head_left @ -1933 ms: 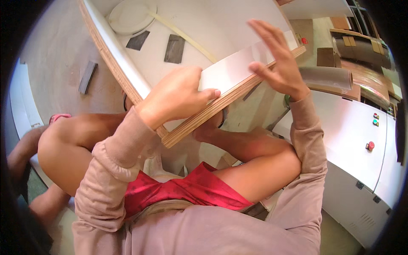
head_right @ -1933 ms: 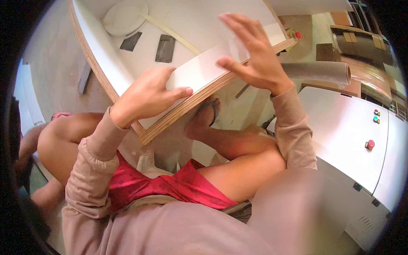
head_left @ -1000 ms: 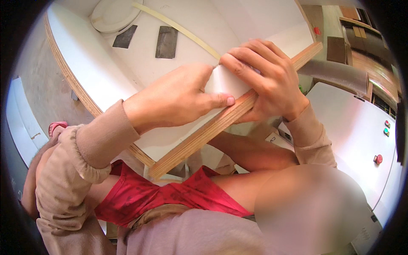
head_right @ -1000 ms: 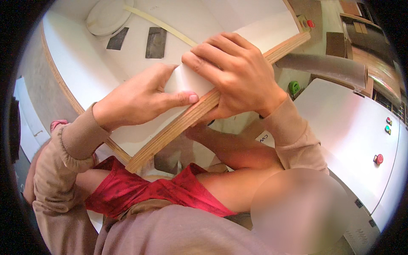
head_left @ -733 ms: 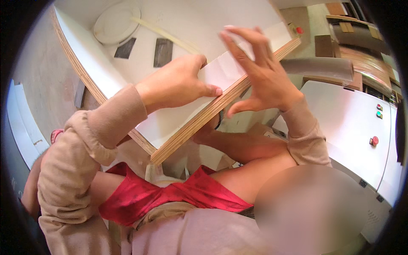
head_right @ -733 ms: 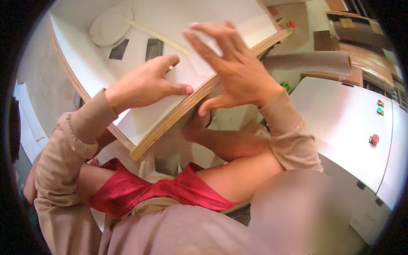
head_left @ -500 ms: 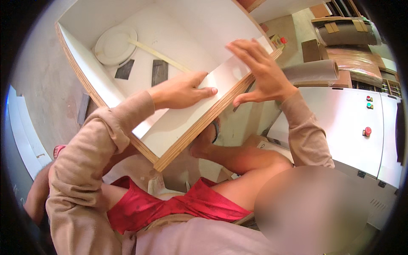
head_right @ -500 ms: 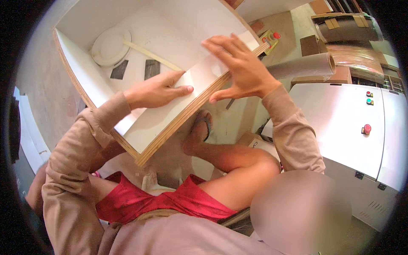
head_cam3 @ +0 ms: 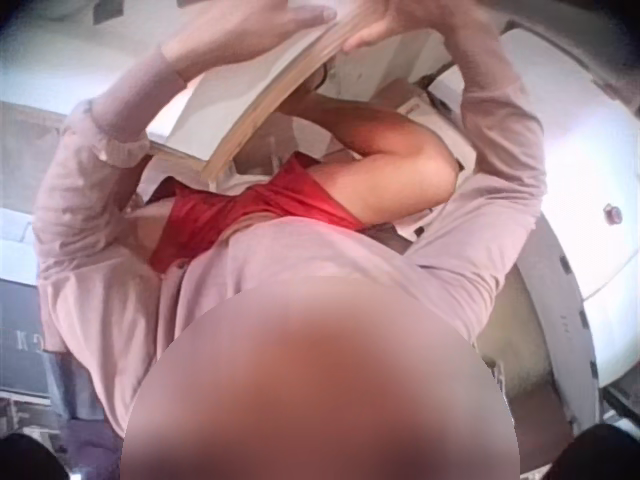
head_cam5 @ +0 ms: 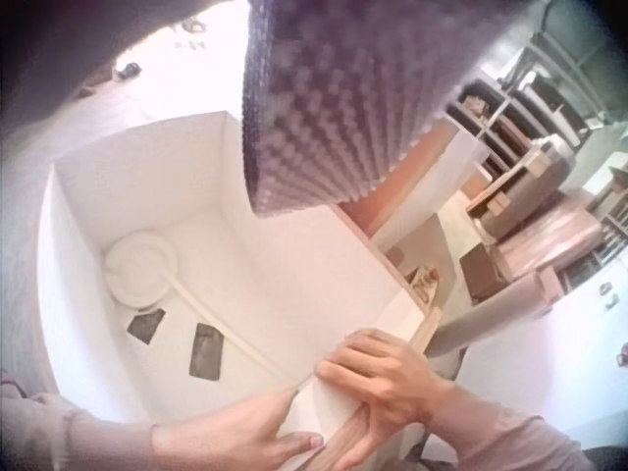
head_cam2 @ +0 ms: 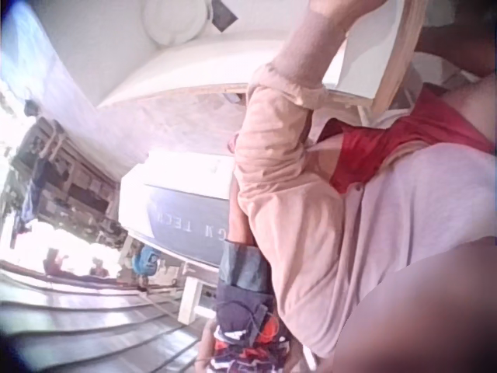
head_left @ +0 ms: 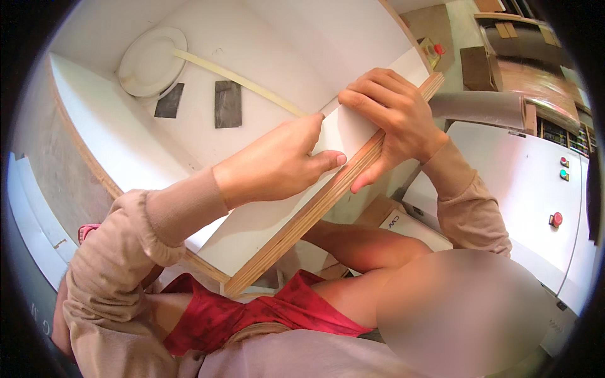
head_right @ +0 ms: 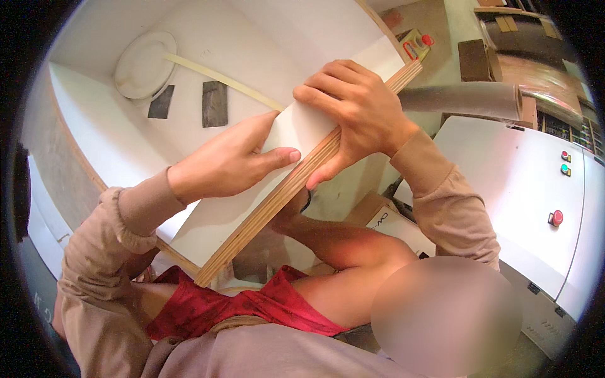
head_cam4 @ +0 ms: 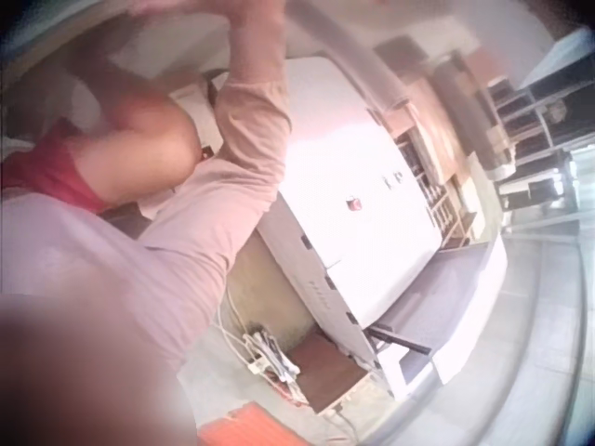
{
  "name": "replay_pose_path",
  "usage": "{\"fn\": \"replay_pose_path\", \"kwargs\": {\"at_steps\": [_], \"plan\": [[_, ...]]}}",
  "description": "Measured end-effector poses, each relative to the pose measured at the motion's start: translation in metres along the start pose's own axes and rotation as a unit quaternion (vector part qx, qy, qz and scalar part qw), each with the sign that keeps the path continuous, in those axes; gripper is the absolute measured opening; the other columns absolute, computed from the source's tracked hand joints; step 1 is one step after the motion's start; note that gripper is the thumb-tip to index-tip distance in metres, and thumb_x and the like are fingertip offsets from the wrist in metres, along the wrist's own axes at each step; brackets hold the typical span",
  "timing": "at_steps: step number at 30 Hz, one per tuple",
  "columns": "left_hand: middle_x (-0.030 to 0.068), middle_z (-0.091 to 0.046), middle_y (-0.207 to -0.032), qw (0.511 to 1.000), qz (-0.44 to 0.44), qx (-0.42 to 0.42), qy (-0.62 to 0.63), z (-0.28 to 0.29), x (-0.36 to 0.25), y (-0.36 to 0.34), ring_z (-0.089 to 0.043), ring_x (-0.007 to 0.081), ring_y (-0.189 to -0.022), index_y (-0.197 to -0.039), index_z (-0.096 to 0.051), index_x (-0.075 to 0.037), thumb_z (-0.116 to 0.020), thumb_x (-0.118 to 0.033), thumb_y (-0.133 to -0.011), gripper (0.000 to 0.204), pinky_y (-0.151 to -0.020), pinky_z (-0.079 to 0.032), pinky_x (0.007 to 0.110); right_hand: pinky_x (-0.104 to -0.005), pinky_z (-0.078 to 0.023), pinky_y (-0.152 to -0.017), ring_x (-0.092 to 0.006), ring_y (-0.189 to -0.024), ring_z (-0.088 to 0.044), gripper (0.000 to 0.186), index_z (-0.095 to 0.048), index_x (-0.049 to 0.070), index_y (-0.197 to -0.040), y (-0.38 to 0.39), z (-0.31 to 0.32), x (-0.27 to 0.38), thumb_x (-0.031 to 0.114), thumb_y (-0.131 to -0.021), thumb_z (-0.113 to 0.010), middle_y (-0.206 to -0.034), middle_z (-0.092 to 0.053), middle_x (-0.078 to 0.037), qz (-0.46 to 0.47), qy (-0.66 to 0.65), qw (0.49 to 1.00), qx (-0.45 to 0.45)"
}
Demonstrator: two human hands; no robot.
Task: The person applies white edge banding to the edges of a wooden furniture piece. They peel the backing, align the strip, and press it along the edge, smoothing it with their fingers.
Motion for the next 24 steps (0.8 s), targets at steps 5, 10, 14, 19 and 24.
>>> {"fn": "replay_pose_path", "kwargs": {"at_steps": [5,10,14,19,24], "plan": [[0.0393,-0.069,-0.100,0.999,0.028,0.023,0.005,0.001,-0.002,-0.001,-0.068,0.0558,-0.101,-0.119,-0.058,0.016,-0.072,-0.031,-0.104,0.051,-0.084,-0.055,0.055,-0.0447,-0.058,-0.087,-0.0323,-0.093,-0.068,0.106,-0.068,0.004,-0.114,0.001,0.000,-0.001,0.090,-0.054,-0.085,-0.103,-0.070,-0.010,-0.003,-0.004,1.000,-0.005],[0.0403,-0.069,-0.105,1.000,0.019,0.017,0.014,0.001,0.000,0.000,-0.070,0.0521,-0.104,-0.122,-0.058,0.016,-0.072,-0.033,-0.104,0.054,-0.089,-0.054,0.053,-0.0459,-0.056,-0.096,-0.0337,-0.100,-0.067,0.108,-0.069,0.004,-0.119,0.000,0.000,0.001,0.090,-0.056,-0.084,-0.112,-0.070,-0.012,-0.014,-0.013,1.000,0.012],[0.0396,-0.069,-0.110,0.997,-0.036,-0.033,-0.061,0.001,0.000,-0.007,-0.070,0.0487,-0.107,-0.125,-0.057,0.016,-0.073,-0.034,-0.103,0.057,-0.093,-0.054,0.051,-0.0560,-0.038,-0.123,-0.0406,-0.137,-0.058,0.134,-0.056,0.003,-0.150,0.024,0.012,0.004,0.097,-0.057,-0.078,-0.144,-0.063,-0.017,-0.088,0.055,0.995,-0.012],[0.0354,-0.070,-0.116,0.996,0.019,0.046,-0.070,0.004,-0.009,-0.038,-0.071,0.0426,-0.109,-0.137,-0.056,0.014,-0.065,-0.040,-0.109,0.062,-0.095,-0.055,0.048,-0.0563,-0.028,-0.129,-0.0340,-0.156,-0.040,0.107,-0.048,0.002,-0.162,0.066,0.044,-0.045,0.086,-0.094,-0.052,-0.166,-0.048,-0.016,-0.282,-0.074,0.924,-0.250],[0.0236,-0.075,-0.118,0.995,0.067,0.050,0.062,0.004,-0.018,-0.080,-0.074,0.0278,-0.104,-0.138,-0.064,0.005,-0.062,-0.043,-0.111,0.055,-0.093,-0.057,0.041,-0.0464,-0.035,-0.127,-0.0303,-0.150,-0.047,0.085,-0.054,0.000,-0.157,0.070,0.024,-0.093,0.070,-0.113,-0.033,-0.162,-0.055,-0.013,-0.470,-0.214,0.809,-0.280]]}}
Point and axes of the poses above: each hand's wrist, its own y-axis away from the middle knuckle, its own z-axis out of the back of the hand, x = y × z, the point moved 1 cm from there along -y, towards the middle knuckle
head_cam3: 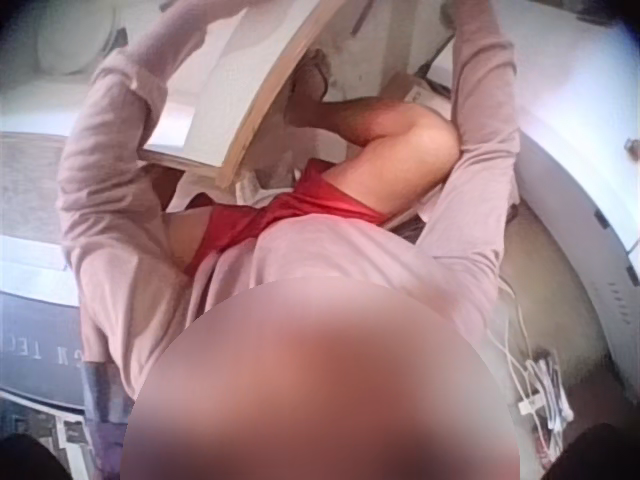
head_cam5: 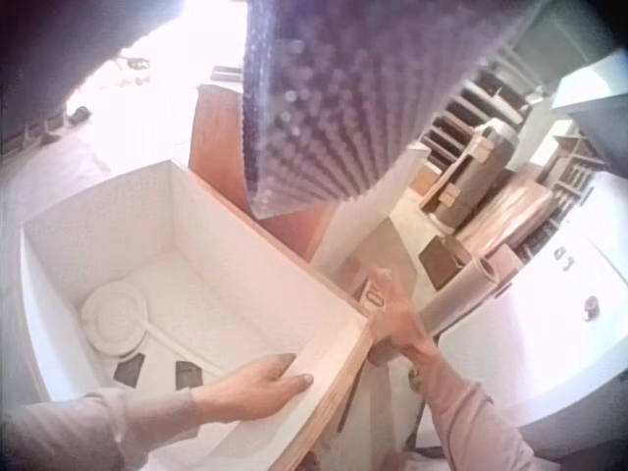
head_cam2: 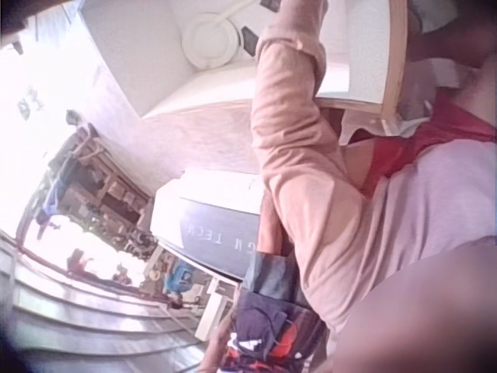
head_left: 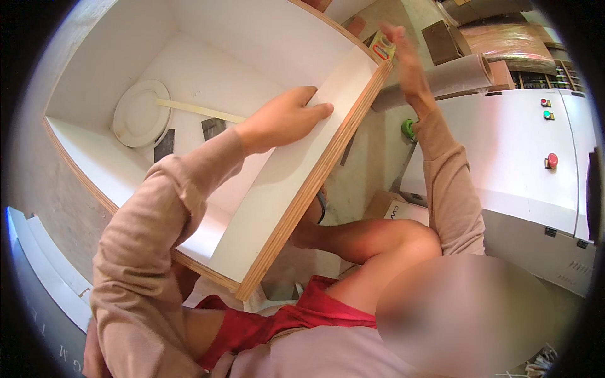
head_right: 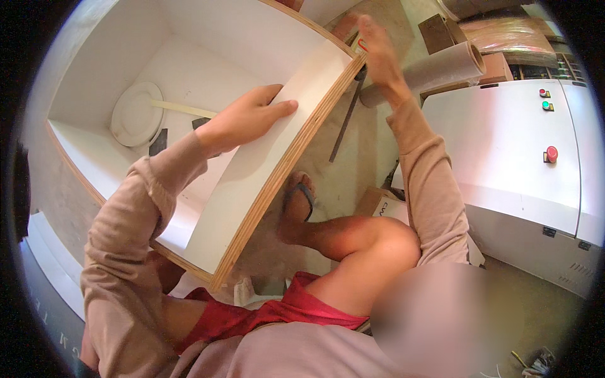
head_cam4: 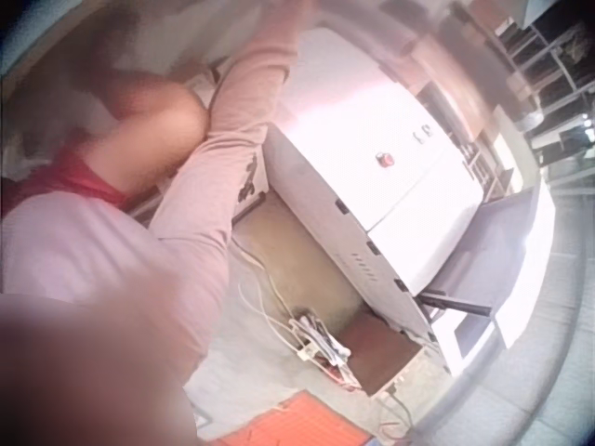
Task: The person applies white edge banding to the edges of a wooden furniture piece. They peel the backing, align the strip, and press it along the edge, smoothing it with their fingers.
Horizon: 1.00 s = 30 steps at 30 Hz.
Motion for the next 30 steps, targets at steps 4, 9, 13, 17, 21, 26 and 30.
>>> {"fn": "replay_pose_path", "kwargs": {"at_steps": [4,9,13,17,21,26,30], "plan": [[0.0229,-0.076,-0.117,1.000,0.001,0.009,-0.026,-0.003,-0.004,-0.024,-0.076,0.0281,-0.102,-0.133,-0.065,0.009,-0.067,-0.044,-0.107,0.059,-0.089,-0.059,0.042,-0.0379,-0.045,-0.115,-0.0277,-0.134,-0.062,0.079,-0.069,-0.004,-0.141,-0.004,-0.030,-0.004,0.063,-0.115,-0.035,-0.144,-0.070,-0.015,-0.166,-0.109,0.980,0.024],[0.0270,-0.077,-0.113,0.992,-0.006,0.009,-0.127,-0.002,-0.003,-0.033,-0.077,0.0305,-0.102,-0.126,-0.066,0.016,-0.073,-0.043,-0.103,0.064,-0.088,-0.059,0.042,-0.0358,-0.051,-0.103,-0.0259,-0.114,-0.071,0.071,-0.077,-0.008,-0.122,0.002,-0.043,0.009,0.052,-0.115,-0.039,-0.122,-0.078,-0.019,-0.091,0.145,0.982,-0.075],[0.0285,-0.077,-0.111,0.991,-0.004,-0.006,-0.130,-0.003,-0.005,-0.036,-0.077,0.0324,-0.100,-0.123,-0.068,0.015,-0.076,-0.043,-0.101,0.063,-0.088,-0.059,0.042,-0.0359,-0.052,-0.102,-0.0273,-0.110,-0.072,0.068,-0.077,-0.007,-0.121,0.005,-0.045,0.005,0.048,-0.115,-0.038,-0.121,-0.078,-0.020,-0.070,0.112,0.987,-0.095],[0.0280,-0.077,-0.113,0.997,0.015,0.008,-0.075,0.002,-0.011,-0.044,-0.078,0.0325,-0.098,-0.124,-0.069,0.014,-0.078,-0.045,-0.098,0.065,-0.087,-0.060,0.043,-0.0351,-0.052,-0.103,-0.0274,-0.114,-0.070,0.066,-0.074,-0.008,-0.126,0.004,-0.043,-0.006,0.046,-0.115,-0.038,-0.124,-0.075,-0.022,-0.115,-0.042,0.984,-0.133],[0.0250,-0.079,-0.113,0.986,-0.029,-0.026,-0.160,0.003,-0.018,-0.062,-0.078,0.0315,-0.095,-0.126,-0.070,0.013,-0.080,-0.045,-0.096,0.066,-0.087,-0.061,0.043,-0.0341,-0.052,-0.102,-0.0255,-0.117,-0.068,0.063,-0.067,-0.009,-0.135,0.004,-0.046,-0.008,0.044,-0.115,-0.041,-0.128,-0.072,-0.020,-0.152,-0.173,0.953,-0.195],[0.0220,-0.079,-0.107,0.997,-0.041,-0.057,-0.043,-0.005,-0.021,-0.096,-0.079,0.0298,-0.092,-0.126,-0.073,0.013,-0.077,-0.041,-0.098,0.060,-0.083,-0.062,0.042,-0.0340,-0.055,-0.084,-0.0189,-0.091,-0.068,0.042,-0.073,-0.005,-0.126,0.012,-0.026,0.000,0.032,-0.108,-0.064,-0.108,-0.074,-0.008,-0.229,-0.161,0.955,-0.099],[0.0214,-0.080,-0.104,0.997,-0.013,-0.068,-0.027,-0.008,-0.023,-0.120,-0.079,0.0287,-0.087,-0.122,-0.075,0.013,-0.075,-0.039,-0.099,0.056,-0.078,-0.063,0.042,-0.0319,-0.053,-0.077,-0.0145,-0.087,-0.066,0.037,-0.075,-0.001,-0.129,0.009,0.006,0.000,0.021,-0.099,-0.077,-0.108,-0.074,-0.007,-0.254,-0.074,0.962,0.065]]}}
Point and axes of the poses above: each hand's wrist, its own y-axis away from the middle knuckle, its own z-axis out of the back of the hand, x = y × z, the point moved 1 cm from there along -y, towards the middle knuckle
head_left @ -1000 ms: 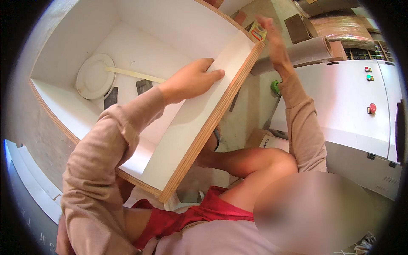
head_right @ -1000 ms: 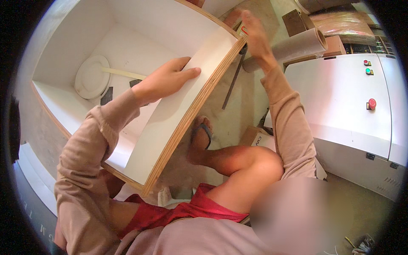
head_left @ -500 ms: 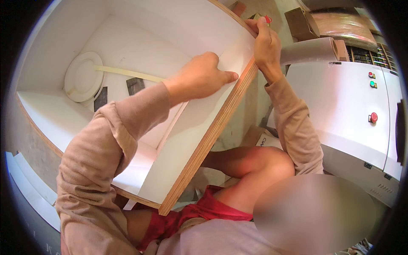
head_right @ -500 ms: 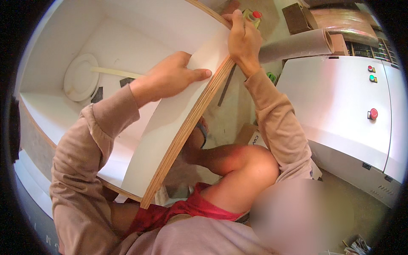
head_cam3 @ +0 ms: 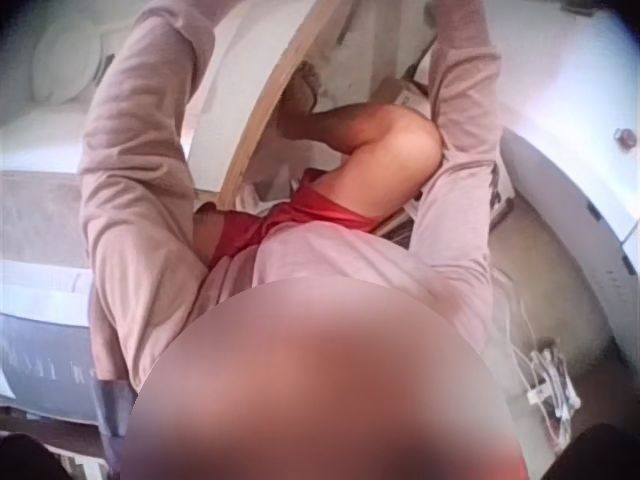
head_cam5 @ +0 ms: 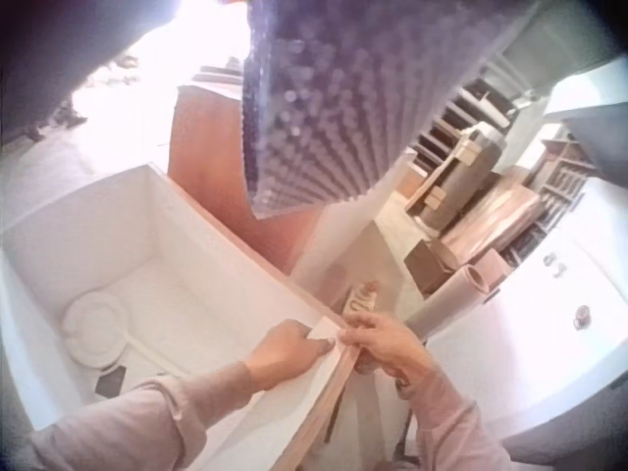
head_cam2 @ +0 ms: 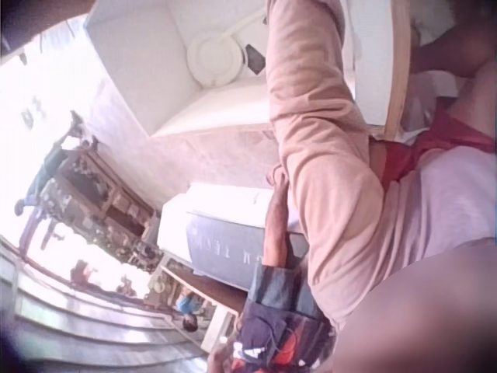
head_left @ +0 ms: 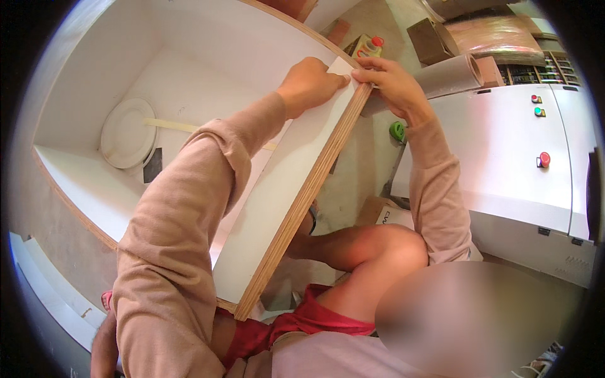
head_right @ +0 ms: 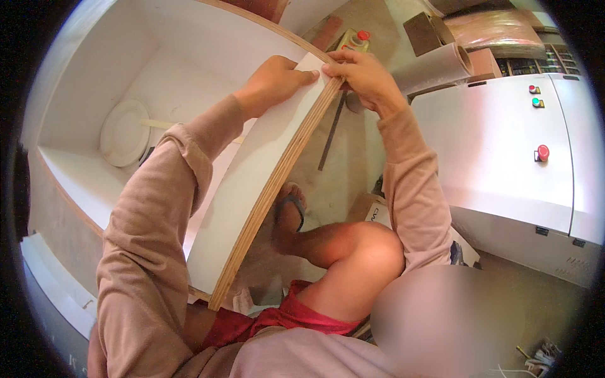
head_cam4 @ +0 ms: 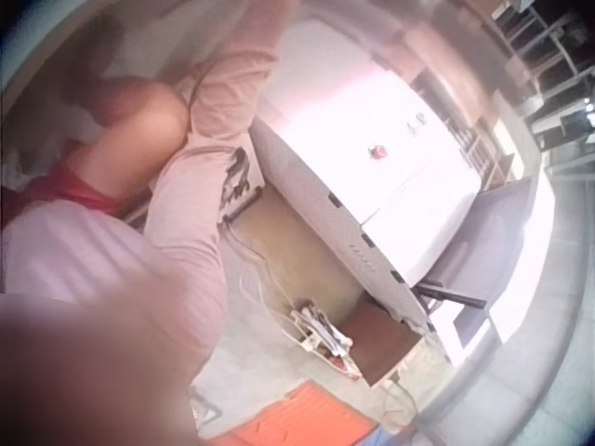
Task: The person applies white edge banding to the edges of a wooden furniture piece. They peel the backing, align the strip, and press it along the edge, smoothing it with their fingers.
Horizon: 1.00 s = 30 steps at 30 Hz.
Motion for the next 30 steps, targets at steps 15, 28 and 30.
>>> {"fn": "replay_pose_path", "kwargs": {"at_steps": [15,28,30], "plan": [[0.0189,-0.079,-0.101,0.997,-0.001,0.025,0.071,-0.005,0.000,-0.029,-0.077,0.0254,-0.081,-0.112,-0.076,0.012,-0.076,-0.036,-0.101,0.049,-0.071,-0.062,0.040,-0.0329,-0.055,-0.077,-0.0175,-0.092,-0.069,0.030,-0.074,0.001,-0.126,0.000,-0.014,0.007,0.009,-0.097,-0.076,-0.109,-0.074,-0.008,-0.062,-0.054,0.994,-0.072],[0.0247,-0.076,-0.115,0.976,0.052,0.005,0.213,-0.004,-0.015,-0.042,-0.079,0.0316,-0.094,-0.124,-0.067,0.015,-0.077,-0.011,-0.098,0.038,-0.079,-0.066,0.046,-0.0342,-0.052,-0.078,-0.0187,-0.095,-0.065,0.028,-0.071,0.000,-0.126,-0.008,-0.036,-0.021,0.018,-0.106,-0.064,-0.108,-0.073,-0.010,0.003,-0.087,0.987,-0.132],[0.0253,-0.075,-0.115,0.975,0.065,-0.002,0.214,-0.003,-0.018,-0.040,-0.079,0.0318,-0.096,-0.125,-0.066,0.016,-0.075,-0.010,-0.099,0.038,-0.080,-0.066,0.046,-0.0344,-0.052,-0.076,-0.0189,-0.094,-0.065,0.028,-0.072,0.000,-0.124,-0.008,-0.037,-0.017,0.017,-0.104,-0.061,-0.106,-0.072,-0.010,0.000,-0.109,0.986,-0.126]]}}
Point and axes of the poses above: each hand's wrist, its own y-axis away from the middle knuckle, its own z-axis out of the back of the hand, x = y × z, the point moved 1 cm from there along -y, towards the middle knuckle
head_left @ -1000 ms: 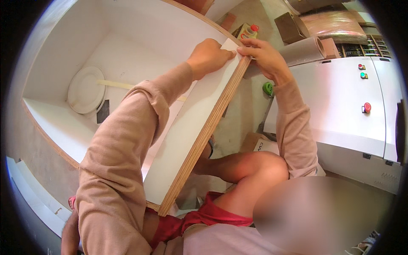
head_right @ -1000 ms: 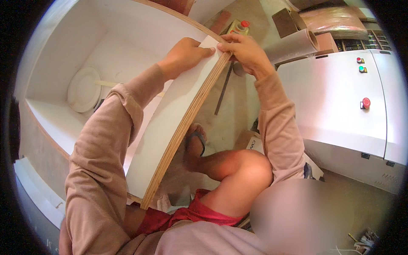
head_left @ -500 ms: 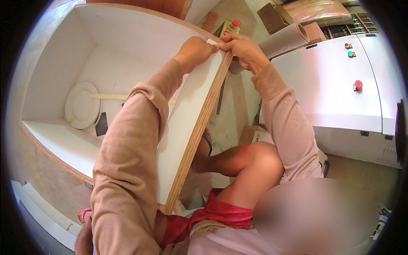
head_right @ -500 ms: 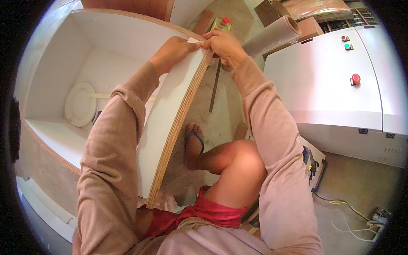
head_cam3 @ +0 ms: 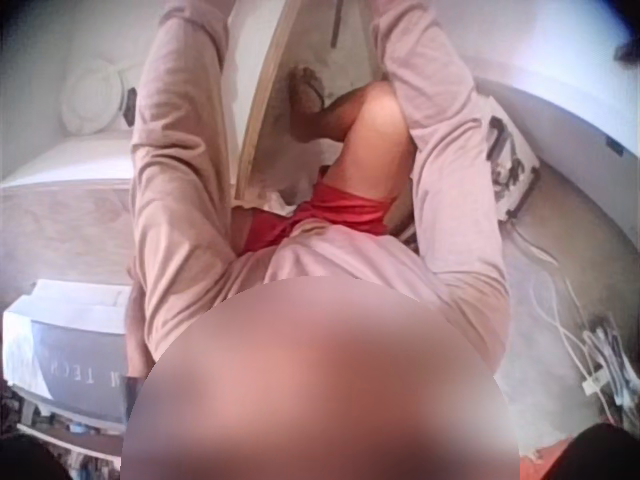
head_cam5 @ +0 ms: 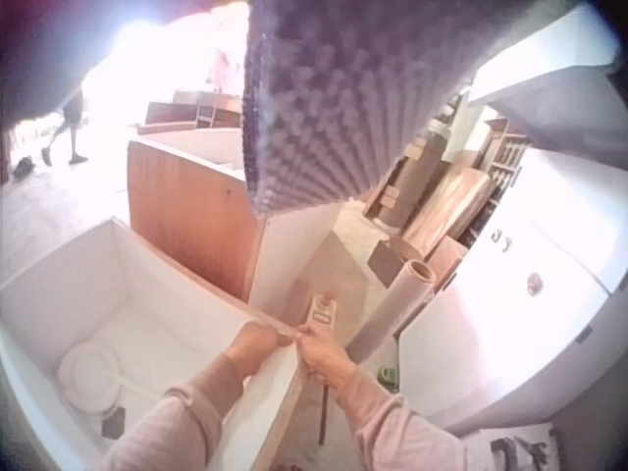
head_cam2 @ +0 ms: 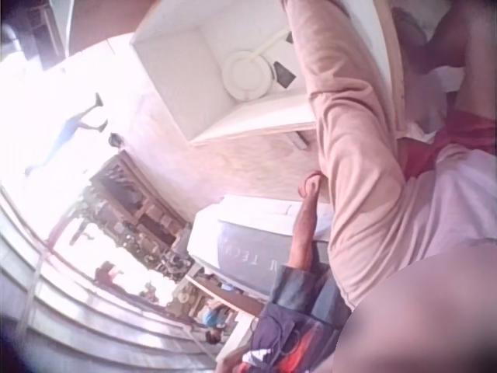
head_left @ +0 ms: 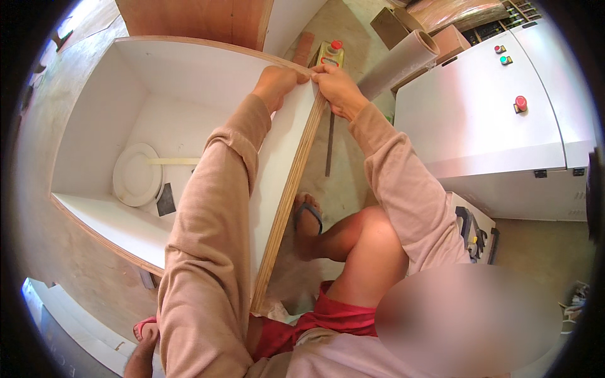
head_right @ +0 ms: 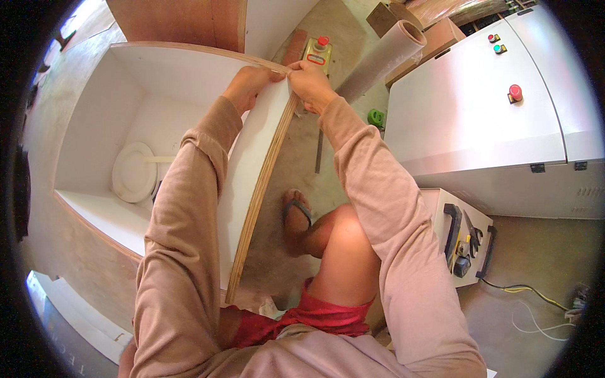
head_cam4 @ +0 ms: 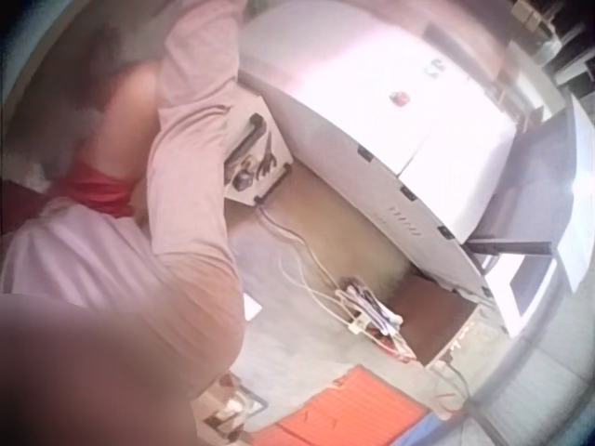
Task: The person applies white edge banding to the edges of a wooden furniture piece. They peel the backing, align the strip, and press it along the edge, smoothing it with their fingers.
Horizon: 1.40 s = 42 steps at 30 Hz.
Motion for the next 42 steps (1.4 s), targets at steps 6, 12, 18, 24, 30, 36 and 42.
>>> {"fn": "replay_pose_path", "kwargs": {"at_steps": [6,12,18,24,30,36,42], "plan": [[0.0243,-0.075,-0.117,0.998,-0.037,0.056,-0.021,0.003,-0.002,0.001,-0.079,0.0318,-0.094,-0.128,-0.065,0.015,-0.077,-0.013,-0.098,0.042,-0.083,-0.066,0.046,-0.0340,-0.050,-0.070,-0.0184,-0.089,-0.064,0.037,-0.074,0.002,-0.124,-0.001,0.008,0.007,0.018,-0.100,-0.051,-0.102,-0.071,-0.009,-0.047,-0.004,0.999,0.016],[0.0205,-0.078,-0.109,0.989,-0.074,0.013,-0.131,0.003,0.008,-0.020,-0.079,0.0285,-0.091,-0.118,-0.073,0.012,-0.080,-0.016,-0.097,0.036,-0.080,-0.064,0.042,-0.0331,-0.053,-0.074,-0.0214,-0.091,-0.065,0.046,-0.071,0.001,-0.137,0.001,0.013,-0.001,0.018,-0.099,-0.051,-0.111,-0.072,-0.011,0.023,-0.019,0.999,0.019],[0.0198,-0.080,-0.106,0.980,-0.083,0.031,-0.177,0.005,0.003,-0.003,-0.078,0.0277,-0.085,-0.117,-0.076,0.010,-0.084,-0.027,-0.095,0.044,-0.075,-0.062,0.042,-0.0326,-0.054,-0.091,-0.0173,-0.107,-0.065,0.048,-0.060,-0.003,-0.148,0.002,0.017,-0.002,0.017,-0.105,-0.059,-0.125,-0.068,-0.011,0.004,-0.008,0.999,0.032],[0.0206,-0.080,-0.103,0.973,-0.007,-0.005,-0.230,0.013,0.001,0.059,-0.078,0.0303,-0.083,-0.115,-0.078,0.011,-0.085,-0.051,-0.092,0.066,-0.074,-0.060,0.043,-0.0293,-0.055,-0.083,-0.0153,-0.096,-0.066,0.043,-0.068,-0.004,-0.139,0.015,0.021,0.003,0.015,-0.100,-0.073,-0.113,-0.071,-0.009,0.054,-0.005,0.997,0.062],[0.0241,-0.080,-0.104,0.954,-0.001,-0.010,-0.301,0.020,0.009,0.101,-0.079,0.0316,-0.087,-0.116,-0.078,0.014,-0.082,-0.057,-0.094,0.074,-0.082,-0.060,0.041,-0.0306,-0.055,-0.084,-0.0168,-0.095,-0.067,0.039,-0.072,-0.005,-0.132,0.004,0.018,0.000,0.012,-0.097,-0.074,-0.112,-0.073,-0.011,0.072,0.049,0.996,0.028],[0.0246,-0.081,-0.104,0.948,0.037,-0.024,-0.316,0.026,0.019,0.141,-0.079,0.0332,-0.090,-0.115,-0.078,0.013,-0.083,-0.057,-0.092,0.073,-0.086,-0.059,0.042,-0.0348,-0.056,-0.089,-0.0243,-0.105,-0.072,0.040,-0.077,0.001,-0.128,-0.009,0.016,-0.012,0.017,-0.092,-0.076,-0.119,-0.077,-0.016,0.080,0.026,0.996,0.014],[0.0250,-0.080,-0.106,0.945,0.055,-0.036,-0.322,0.035,0.037,0.189,-0.079,0.0330,-0.093,-0.116,-0.078,0.013,-0.083,-0.059,-0.093,0.075,-0.088,-0.059,0.043,-0.0345,-0.056,-0.092,-0.0247,-0.108,-0.072,0.044,-0.074,-0.003,-0.131,-0.011,0.019,-0.016,0.014,-0.090,-0.075,-0.122,-0.076,-0.017,0.079,0.001,0.997,0.021]]}}
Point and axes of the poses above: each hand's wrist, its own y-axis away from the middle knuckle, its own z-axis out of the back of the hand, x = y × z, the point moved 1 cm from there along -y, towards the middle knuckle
